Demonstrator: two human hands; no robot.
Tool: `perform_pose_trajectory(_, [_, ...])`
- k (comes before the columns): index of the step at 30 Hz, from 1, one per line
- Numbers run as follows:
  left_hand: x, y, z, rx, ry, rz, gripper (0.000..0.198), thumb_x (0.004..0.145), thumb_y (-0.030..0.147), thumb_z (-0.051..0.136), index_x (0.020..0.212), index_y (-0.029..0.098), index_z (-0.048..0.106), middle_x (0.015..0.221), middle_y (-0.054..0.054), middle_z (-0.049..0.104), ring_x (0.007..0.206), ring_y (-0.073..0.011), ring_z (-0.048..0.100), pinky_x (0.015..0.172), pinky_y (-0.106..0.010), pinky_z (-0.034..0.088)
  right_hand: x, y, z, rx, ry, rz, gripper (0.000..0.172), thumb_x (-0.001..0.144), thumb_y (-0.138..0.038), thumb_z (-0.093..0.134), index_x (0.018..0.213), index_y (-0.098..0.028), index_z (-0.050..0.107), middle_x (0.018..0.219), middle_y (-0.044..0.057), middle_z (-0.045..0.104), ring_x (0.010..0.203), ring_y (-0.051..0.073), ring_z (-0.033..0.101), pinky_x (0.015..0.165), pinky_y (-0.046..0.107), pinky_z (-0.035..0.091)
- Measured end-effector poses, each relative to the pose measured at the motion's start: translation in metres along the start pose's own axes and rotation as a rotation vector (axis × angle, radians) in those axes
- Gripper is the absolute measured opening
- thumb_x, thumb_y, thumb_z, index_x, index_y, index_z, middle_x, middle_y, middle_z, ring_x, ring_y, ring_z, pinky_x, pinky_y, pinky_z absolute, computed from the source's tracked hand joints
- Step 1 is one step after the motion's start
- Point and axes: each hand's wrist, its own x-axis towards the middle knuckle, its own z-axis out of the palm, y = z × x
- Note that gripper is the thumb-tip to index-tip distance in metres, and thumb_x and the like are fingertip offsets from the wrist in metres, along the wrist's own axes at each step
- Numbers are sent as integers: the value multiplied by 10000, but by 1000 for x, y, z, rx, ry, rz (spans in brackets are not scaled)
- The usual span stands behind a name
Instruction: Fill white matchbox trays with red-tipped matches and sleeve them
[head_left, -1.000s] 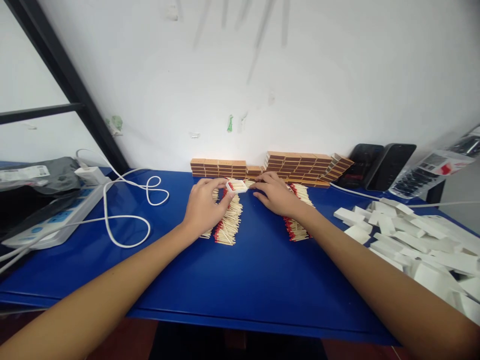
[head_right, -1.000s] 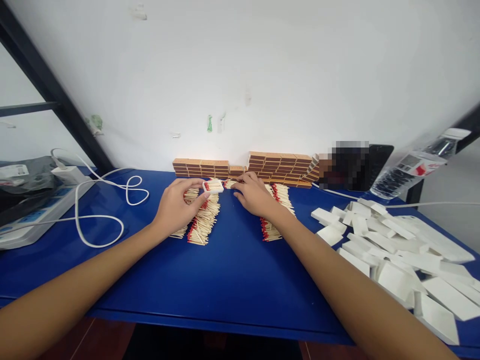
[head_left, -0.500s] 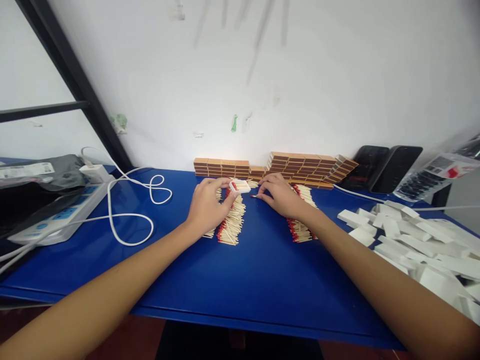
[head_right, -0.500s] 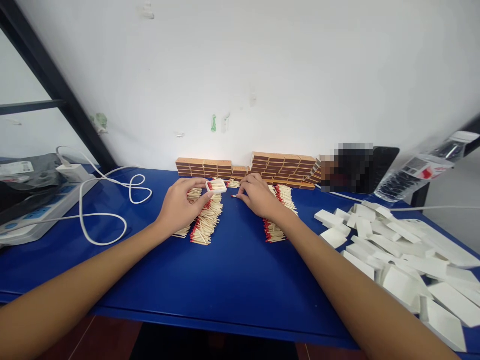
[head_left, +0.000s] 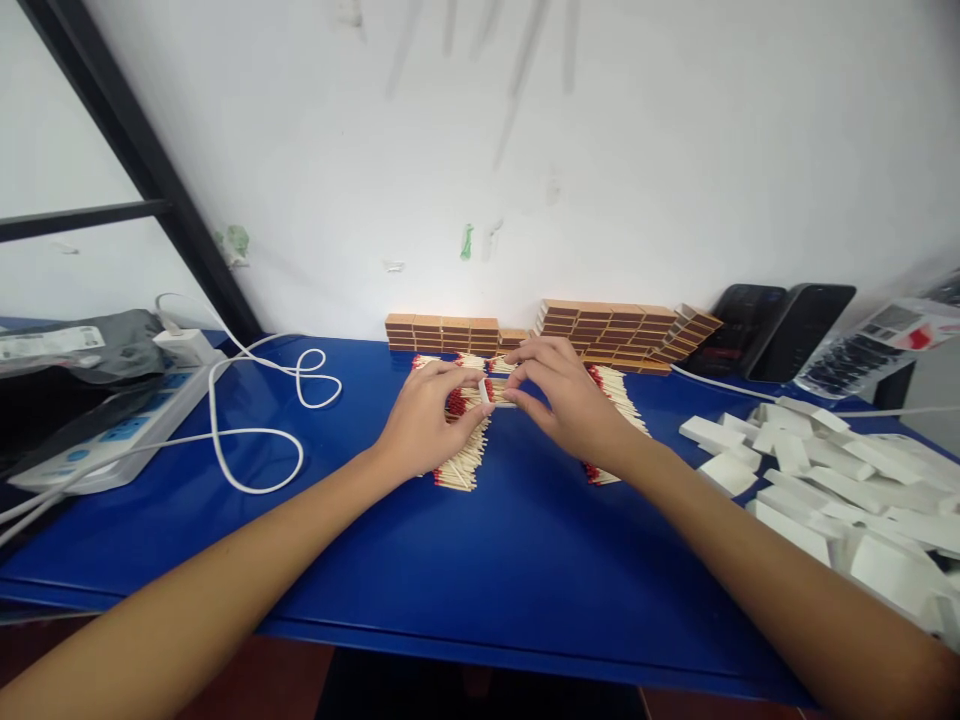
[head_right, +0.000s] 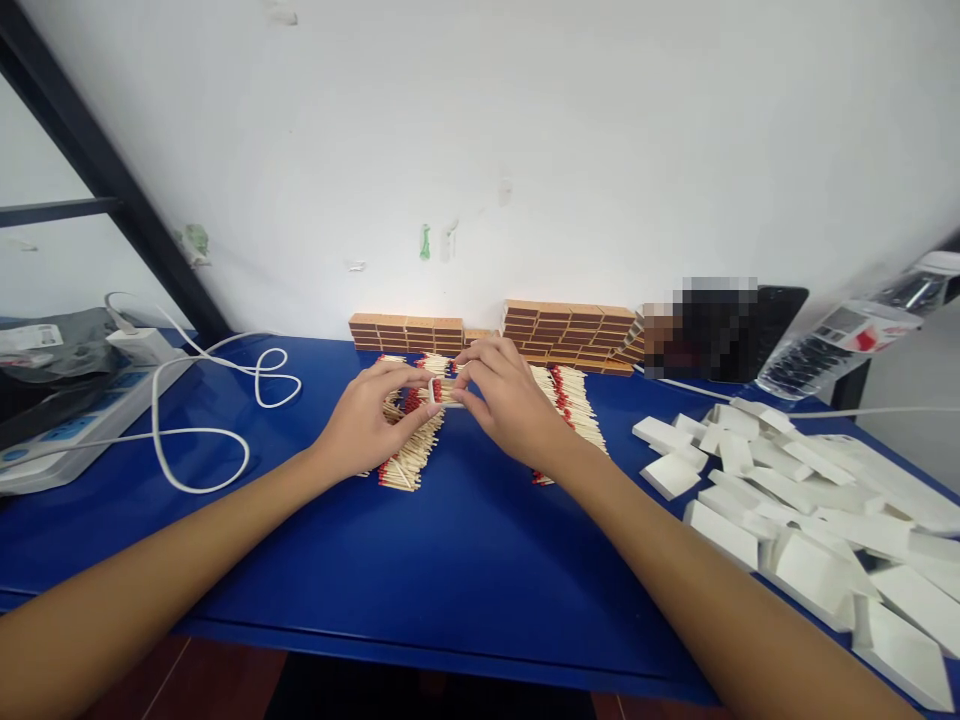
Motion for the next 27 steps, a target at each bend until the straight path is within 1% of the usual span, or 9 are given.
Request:
perform_pose_trajectory(3, [0, 0, 0, -8, 10, 19, 277, 894, 272, 801, 1152, 203, 729, 1167, -73, 770, 1114, -256, 702, 1014, -457, 557, -1, 4, 1, 24, 8, 0, 96, 1023, -238, 575, 982, -248, 662, 1230, 124, 679, 1255, 324, 532, 1083, 595, 465])
perform_pose_trajectory(7, [0, -1, 1, -19, 20, 21, 275, 889, 276, 809, 1142, 202, 731, 1155, -71, 776, 1107, -254, 708, 1010, -454, 563, -2, 7, 1, 34, 44, -12, 38, 1007, -235, 621, 990, -247, 652, 1183, 115, 687, 1210, 310, 553, 1055, 566, 480])
perform_pose_trajectory(15, [0, 0, 1, -54, 14, 18, 268, 894, 280, 803, 1144, 222, 725, 1132, -61, 785, 1098, -256, 710, 996, -468, 566, 0, 2, -2, 28, 68, -31, 25, 1002, -224, 630, 983, -239, 624, 1140, 116, 691, 1164, 292, 581, 1021, 530, 486])
perform_pose_trajectory(22, [1, 2, -1, -78, 17, -67, 305, 891, 282, 808, 1173, 206, 717, 1086, -56, 791, 1078, -248, 716, 974, -452, 576, -2, 6, -4, 123, 4, 6, 42, 985, -237, 650, 944, -245, 649, 1165, 91, 695, 1182, 275, 585, 1042, 511, 476])
perform_pose_trajectory(27, [1, 0, -1, -69, 4, -18, 273, 888, 269, 806, 1140, 200, 724, 1115, -66, 789, 1086, -249, 709, 984, -445, 567, -2, 1, -2, 155, -6, 43, 67, 997, -269, 632, 937, -249, 655, 1181, 95, 698, 1198, 285, 580, 1029, 516, 474])
